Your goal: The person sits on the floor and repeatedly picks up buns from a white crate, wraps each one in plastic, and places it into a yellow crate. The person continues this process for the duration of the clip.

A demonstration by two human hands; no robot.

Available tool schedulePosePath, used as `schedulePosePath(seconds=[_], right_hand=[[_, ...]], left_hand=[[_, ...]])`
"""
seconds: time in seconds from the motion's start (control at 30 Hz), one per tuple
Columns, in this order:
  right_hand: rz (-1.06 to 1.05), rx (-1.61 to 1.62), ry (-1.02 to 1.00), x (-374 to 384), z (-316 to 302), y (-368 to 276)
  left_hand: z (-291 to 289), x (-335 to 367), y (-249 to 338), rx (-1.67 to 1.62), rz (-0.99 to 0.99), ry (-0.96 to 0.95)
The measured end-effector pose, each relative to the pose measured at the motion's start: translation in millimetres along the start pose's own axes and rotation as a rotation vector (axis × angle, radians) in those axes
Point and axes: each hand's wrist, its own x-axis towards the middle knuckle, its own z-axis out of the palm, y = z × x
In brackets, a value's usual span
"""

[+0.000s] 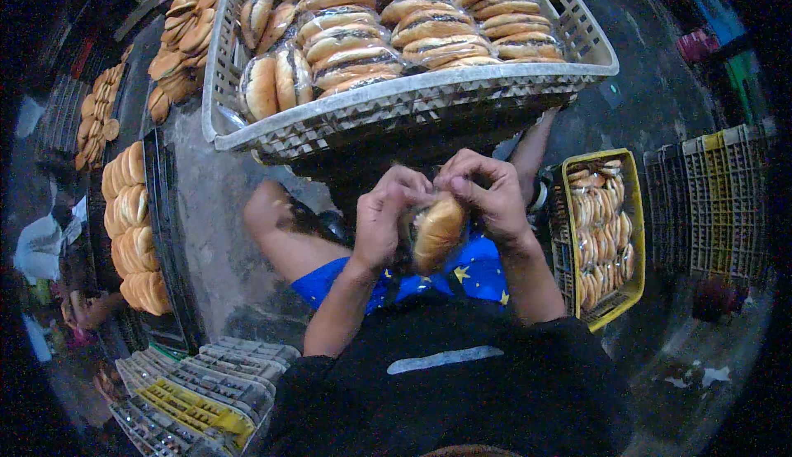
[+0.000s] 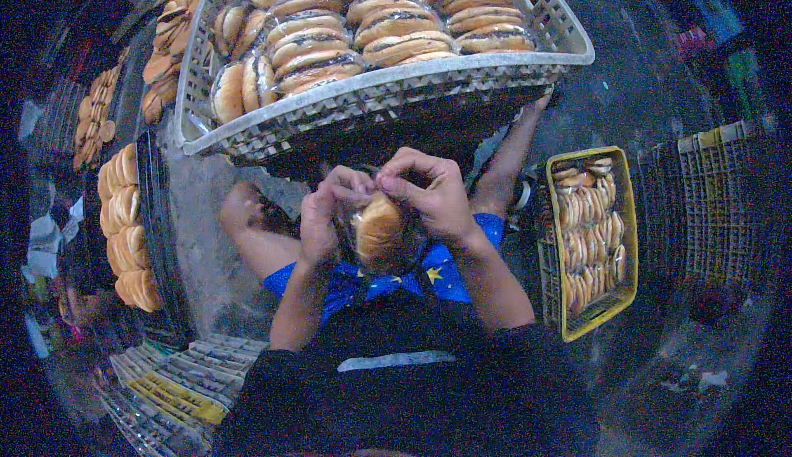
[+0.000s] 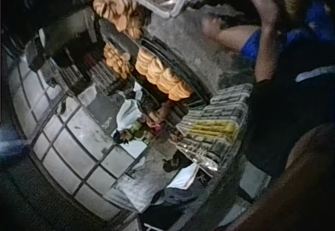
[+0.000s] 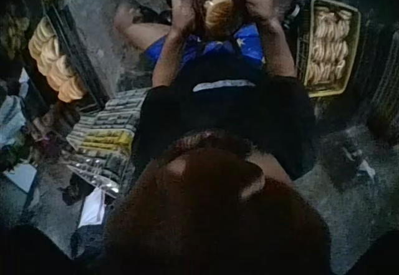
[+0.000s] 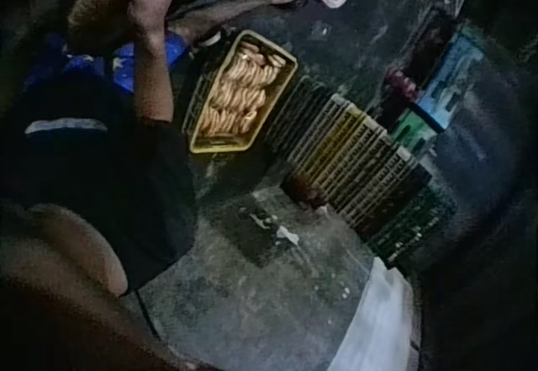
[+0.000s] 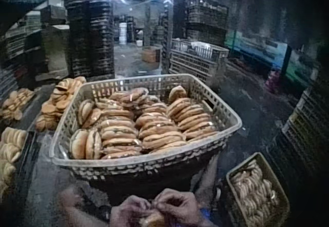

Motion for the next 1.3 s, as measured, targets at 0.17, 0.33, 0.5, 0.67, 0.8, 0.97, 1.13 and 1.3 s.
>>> schedulePosePath(seconds=[0.17, 0.33, 0.5, 0.67, 0.8, 0.97, 1.13, 1.3], right_hand=[[0.134, 0.017, 0.078, 1.7, 9.5, -10.7], [0.082, -0.18, 0.211, 2.5, 12.6, -3.1], [0.083, -0.41, 0.235, 9.1, 12.5, 4.7], [0.086, -0.496, 0.137, 6.4, 14.6, 5.1], [0.034, -0.831, 0.014, 4.8, 12.2, 2.3], [0.123, -1.031, 0.081, -15.3, 26.6, 18.5], [0.146, -1.126, 0.077, -31.9, 29.8, 23.8], [0.21, -0.614, 0.421, -41.6, -2.8, 21.3]], left_hand=[[17.7, 14.6, 22.0, 0.323, -0.165, 0.103], [21.6, 6.0, 14.7, 0.285, -0.126, 0.209], [-1.8, 21.1, 30.8, 0.704, -0.11, -0.186], [-6.4, 17.5, 14.7, 0.715, 0.08, -0.154], [-4.0, 9.8, 10.7, 0.863, -0.052, -0.035], [-31.4, 9.7, -36.1, 1.232, -0.069, -0.385], [-13.5, 22.1, -34.6, 0.722, -0.43, -0.166], [20.4, 9.2, -63.0, 0.366, 0.024, -0.063]])
